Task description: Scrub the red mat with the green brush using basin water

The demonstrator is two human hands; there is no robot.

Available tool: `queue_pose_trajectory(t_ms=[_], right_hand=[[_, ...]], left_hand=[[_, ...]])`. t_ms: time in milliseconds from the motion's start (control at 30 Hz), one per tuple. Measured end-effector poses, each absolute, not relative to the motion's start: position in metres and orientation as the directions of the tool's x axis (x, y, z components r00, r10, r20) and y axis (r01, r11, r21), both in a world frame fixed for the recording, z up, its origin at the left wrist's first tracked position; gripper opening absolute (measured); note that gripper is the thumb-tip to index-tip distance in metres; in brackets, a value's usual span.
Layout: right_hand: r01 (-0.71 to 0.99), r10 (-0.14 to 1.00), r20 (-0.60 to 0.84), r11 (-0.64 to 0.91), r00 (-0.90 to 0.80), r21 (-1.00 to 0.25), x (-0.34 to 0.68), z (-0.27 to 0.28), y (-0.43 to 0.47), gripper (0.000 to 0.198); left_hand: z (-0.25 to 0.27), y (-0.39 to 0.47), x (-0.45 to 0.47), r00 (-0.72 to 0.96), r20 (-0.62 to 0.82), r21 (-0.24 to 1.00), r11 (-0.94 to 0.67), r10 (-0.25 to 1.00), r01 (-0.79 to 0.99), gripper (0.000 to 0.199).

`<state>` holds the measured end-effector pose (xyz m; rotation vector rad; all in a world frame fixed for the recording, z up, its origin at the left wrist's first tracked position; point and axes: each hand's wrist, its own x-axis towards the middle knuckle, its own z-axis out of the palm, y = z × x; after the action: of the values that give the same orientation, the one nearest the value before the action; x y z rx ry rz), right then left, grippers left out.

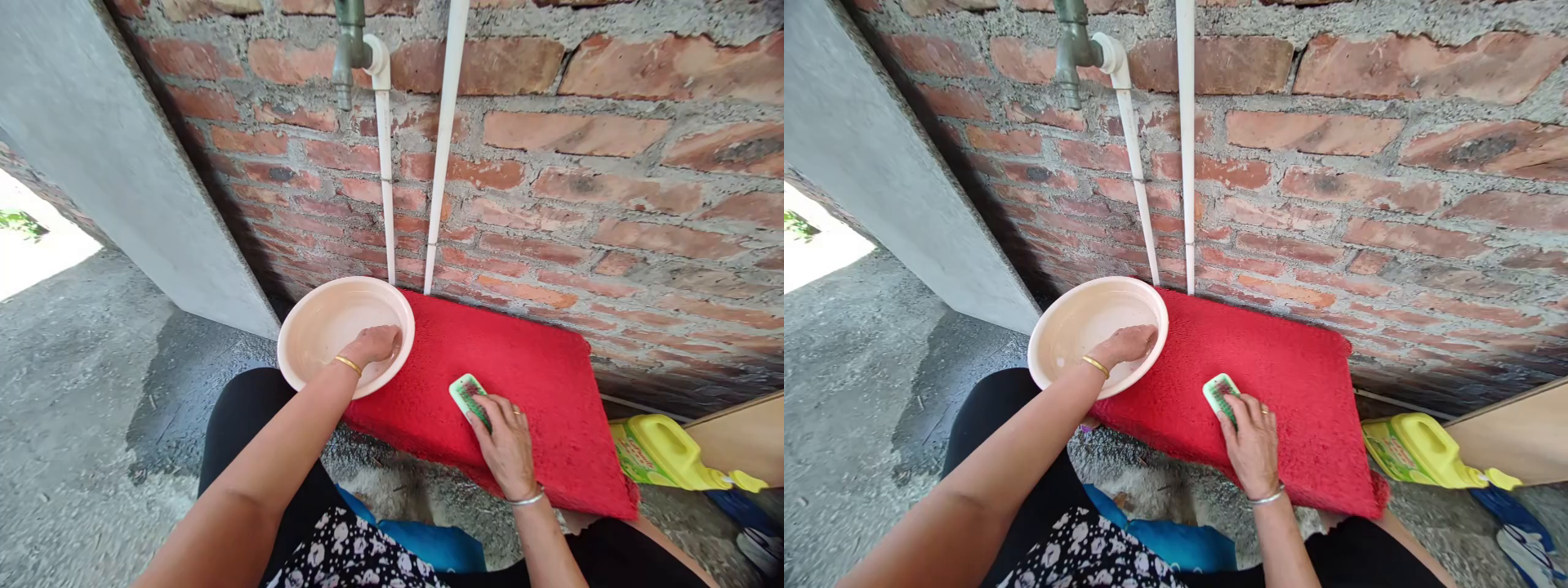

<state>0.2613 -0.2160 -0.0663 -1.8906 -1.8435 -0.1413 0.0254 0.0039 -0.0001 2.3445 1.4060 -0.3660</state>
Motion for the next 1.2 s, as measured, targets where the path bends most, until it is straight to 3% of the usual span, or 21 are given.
queue_pose_trajectory(t_ms=[133,333,400,500,633,733,800,900,1067,1133,1200], right_hand=[[0.976,0.910,0.402,-0.012,0.100,-0.216,0.260,-0.064,-0.204,0.034],[0.889,0.749,0.496,-0.443,0.439,-0.117,0.341,-0.068,-0.219,0.047],[0.848,0.691,0.526,-0.517,0.495,-0.119,0.359,-0.069,-0.230,0.050],[0.885,0.727,0.514,-0.433,0.455,-0.171,0.353,-0.068,-0.237,0.051],[0.962,0.889,0.426,-0.052,0.167,-0.269,0.300,-0.065,-0.224,0.038],[0.965,0.919,0.391,0.066,0.040,-0.254,0.265,-0.063,-0.207,0.033],[0.974,0.917,0.394,0.030,0.062,-0.223,0.263,-0.063,-0.198,0.034],[0.969,0.878,0.421,-0.165,0.229,-0.183,0.292,-0.064,-0.195,0.039],[0.834,0.682,0.504,-0.527,0.529,-0.163,0.367,-0.071,-0.221,0.045],[0.812,0.648,0.519,-0.555,0.557,-0.179,0.377,-0.072,-0.231,0.047],[0.850,0.692,0.503,-0.479,0.519,-0.219,0.367,-0.071,-0.235,0.049]], left_hand=[[-0.006,0.009,0.022,0.475,-0.399,0.215,-0.424,0.784,0.880,0.023],[-0.013,0.014,0.018,0.496,-0.411,0.279,-0.413,0.765,0.867,0.022],[-0.012,0.014,0.017,0.501,-0.420,0.289,-0.412,0.757,0.864,0.022],[-0.009,0.014,0.017,0.502,-0.426,0.294,-0.409,0.753,0.864,0.023],[-0.008,0.014,0.017,0.490,-0.425,0.303,-0.391,0.761,0.869,0.023],[-0.008,0.014,0.017,0.487,-0.425,0.310,-0.383,0.763,0.870,0.021],[-0.007,0.014,0.017,0.491,-0.427,0.316,-0.384,0.759,0.868,0.022],[-0.006,0.014,0.018,0.495,-0.422,0.323,-0.385,0.759,0.865,0.022],[-0.008,0.015,0.018,0.484,-0.426,0.316,-0.376,0.764,0.871,0.020],[-0.011,0.017,0.017,0.485,-0.426,0.312,-0.379,0.764,0.871,0.021],[-0.013,0.018,0.017,0.489,-0.419,0.310,-0.386,0.765,0.869,0.022]])
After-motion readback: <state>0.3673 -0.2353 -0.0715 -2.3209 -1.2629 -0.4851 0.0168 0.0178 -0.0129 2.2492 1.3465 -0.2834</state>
